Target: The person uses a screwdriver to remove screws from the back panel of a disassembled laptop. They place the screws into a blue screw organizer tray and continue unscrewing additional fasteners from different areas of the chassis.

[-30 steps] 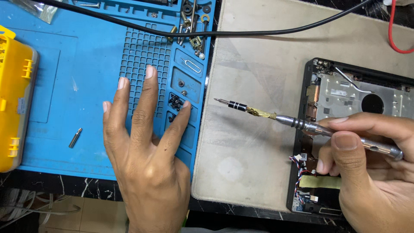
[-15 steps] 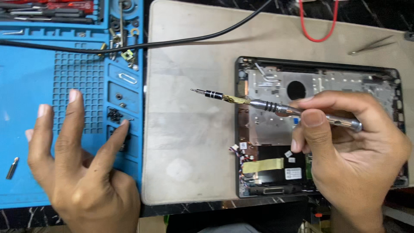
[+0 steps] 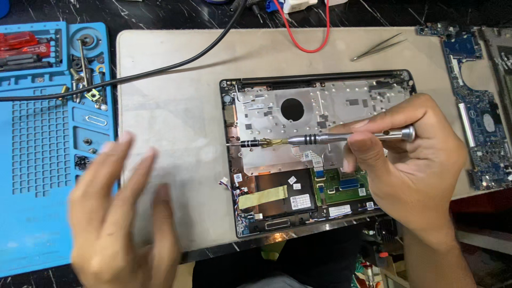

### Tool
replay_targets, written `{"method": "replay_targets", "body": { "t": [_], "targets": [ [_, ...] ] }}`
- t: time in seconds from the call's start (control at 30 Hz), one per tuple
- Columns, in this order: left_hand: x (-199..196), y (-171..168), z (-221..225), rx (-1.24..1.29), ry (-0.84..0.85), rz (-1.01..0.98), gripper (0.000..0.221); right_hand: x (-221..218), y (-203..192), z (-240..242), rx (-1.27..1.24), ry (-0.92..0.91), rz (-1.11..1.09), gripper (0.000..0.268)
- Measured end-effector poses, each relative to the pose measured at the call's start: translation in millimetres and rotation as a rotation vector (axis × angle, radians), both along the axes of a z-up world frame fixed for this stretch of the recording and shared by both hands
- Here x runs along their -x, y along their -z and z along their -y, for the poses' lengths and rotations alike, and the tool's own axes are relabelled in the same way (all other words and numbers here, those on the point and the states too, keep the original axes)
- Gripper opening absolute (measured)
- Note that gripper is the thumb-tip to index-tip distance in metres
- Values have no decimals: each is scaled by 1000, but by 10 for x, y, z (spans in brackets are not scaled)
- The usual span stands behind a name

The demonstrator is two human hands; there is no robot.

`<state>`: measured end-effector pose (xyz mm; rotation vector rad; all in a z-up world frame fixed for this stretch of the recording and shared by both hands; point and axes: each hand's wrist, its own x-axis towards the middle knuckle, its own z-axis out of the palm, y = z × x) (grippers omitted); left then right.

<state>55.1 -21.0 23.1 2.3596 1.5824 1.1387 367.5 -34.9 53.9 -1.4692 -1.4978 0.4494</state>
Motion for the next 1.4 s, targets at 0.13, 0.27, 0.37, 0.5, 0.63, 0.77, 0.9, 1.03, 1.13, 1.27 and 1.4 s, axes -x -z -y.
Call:
{"method": "replay_targets", "body": {
  "t": [0.13,0.27,0.37,0.5,0.63,0.77,0.9,1.03,1.13,1.27,1.4],
  "targets": [
    [-356,-64,-66,175,263,206,33,-108,-35,-65,2,-146,-97,28],
    [-500,58,-143,205,285,218,34,-105,-4,-118,-7,-181,-111,25],
    [-543,104,-173,219,269,253,32,-129,44,-146,21,-149,15,25],
    [-553,105,-190,229,268,321,26,-127,54,-146,36,-145,76,24],
    [-550,85,-199,248,271,353,25,-130,88,-126,79,-124,76,24],
    [-543,85,-192,259,273,361,27,-119,43,-129,125,-132,121,25],
    [-535,112,-187,256,273,349,28,-114,-26,-123,108,-138,203,26],
    [-525,130,-192,272,286,333,29,-174,-117,-157,20,-225,451,28],
    [-513,111,-187,307,306,341,30,-143,-258,-294,-65,-410,541,32],
    [-510,73,-178,308,317,360,30,122,-630,-484,-142,-483,832,25],
    [-491,90,-165,321,327,400,37,385,-799,-770,-178,-525,1084,15]
  ]
}}
